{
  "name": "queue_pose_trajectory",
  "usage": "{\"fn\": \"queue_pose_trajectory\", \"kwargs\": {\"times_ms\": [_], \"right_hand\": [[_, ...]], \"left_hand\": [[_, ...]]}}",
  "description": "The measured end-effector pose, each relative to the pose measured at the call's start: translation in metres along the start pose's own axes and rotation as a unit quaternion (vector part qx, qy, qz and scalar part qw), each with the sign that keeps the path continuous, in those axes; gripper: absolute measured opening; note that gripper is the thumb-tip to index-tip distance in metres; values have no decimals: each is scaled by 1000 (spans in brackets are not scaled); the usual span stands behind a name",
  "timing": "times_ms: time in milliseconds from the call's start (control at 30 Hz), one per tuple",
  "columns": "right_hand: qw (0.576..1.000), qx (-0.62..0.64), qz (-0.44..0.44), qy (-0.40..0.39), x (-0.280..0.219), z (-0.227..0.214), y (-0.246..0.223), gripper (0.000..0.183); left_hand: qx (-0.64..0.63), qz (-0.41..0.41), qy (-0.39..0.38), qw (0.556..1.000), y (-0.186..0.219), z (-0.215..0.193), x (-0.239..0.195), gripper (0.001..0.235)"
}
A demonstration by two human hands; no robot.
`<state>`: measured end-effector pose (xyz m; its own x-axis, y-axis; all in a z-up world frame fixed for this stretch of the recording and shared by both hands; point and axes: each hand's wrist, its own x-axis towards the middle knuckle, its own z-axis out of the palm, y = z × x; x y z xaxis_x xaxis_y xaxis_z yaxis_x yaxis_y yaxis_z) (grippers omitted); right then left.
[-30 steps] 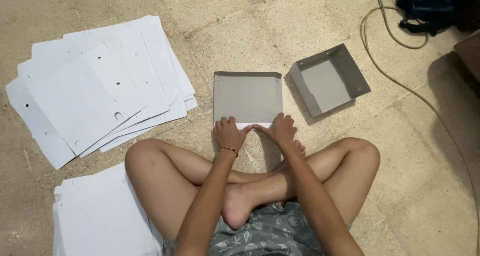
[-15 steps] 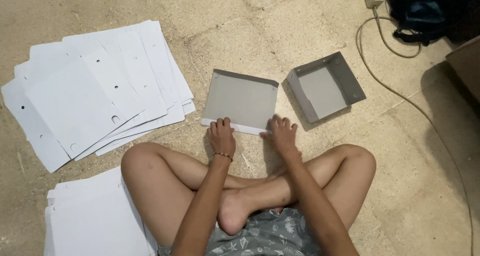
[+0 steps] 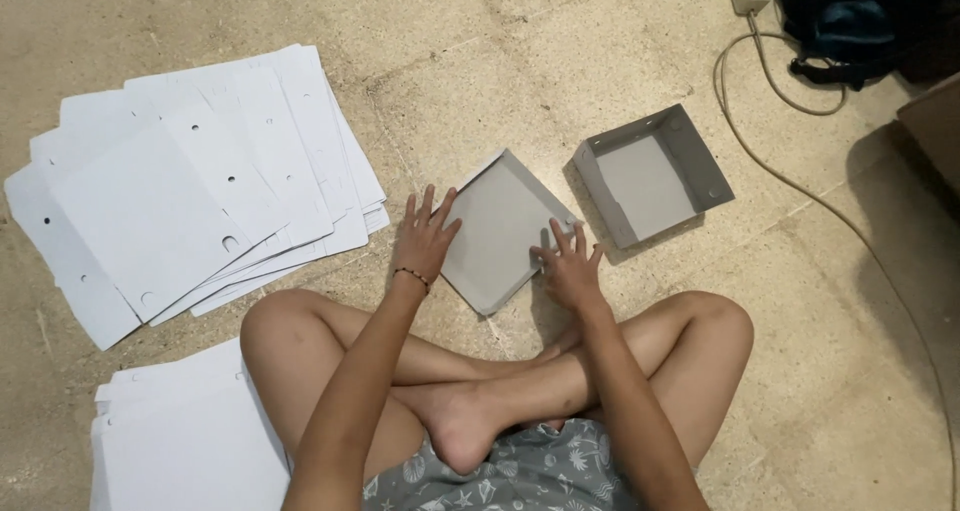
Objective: The person sits on the floor and folds a flat white cardboard sheet into a small box using a pre-assembled box as a template. They fold the sides, tuck the tabs, and close the box. After completing one box, they pick up another flat sheet to begin the next.
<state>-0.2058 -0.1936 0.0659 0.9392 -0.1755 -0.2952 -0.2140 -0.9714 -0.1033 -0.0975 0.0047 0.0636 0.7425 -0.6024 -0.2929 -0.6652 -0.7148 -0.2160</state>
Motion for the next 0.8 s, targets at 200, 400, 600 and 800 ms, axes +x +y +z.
{"fn": "queue_pose_trajectory", "kwargs": {"times_ms": [200, 400, 600, 800], "right_hand": [[990, -42, -118, 58, 26, 59, 0, 21], [986, 119, -112, 24, 17, 29, -21, 22], [993, 113, -11, -37, 39, 62, 38, 13], [956, 278, 62, -68, 15, 7, 13, 17]], "left_hand": [[-284, -68, 52, 955, 12, 33, -2, 32], [-298, -21, 54, 953, 25, 129, -12, 29], [-282, -55, 93, 953, 6, 124, -12, 10], [-381, -116, 37, 917, -2, 68, -35, 26]]}}
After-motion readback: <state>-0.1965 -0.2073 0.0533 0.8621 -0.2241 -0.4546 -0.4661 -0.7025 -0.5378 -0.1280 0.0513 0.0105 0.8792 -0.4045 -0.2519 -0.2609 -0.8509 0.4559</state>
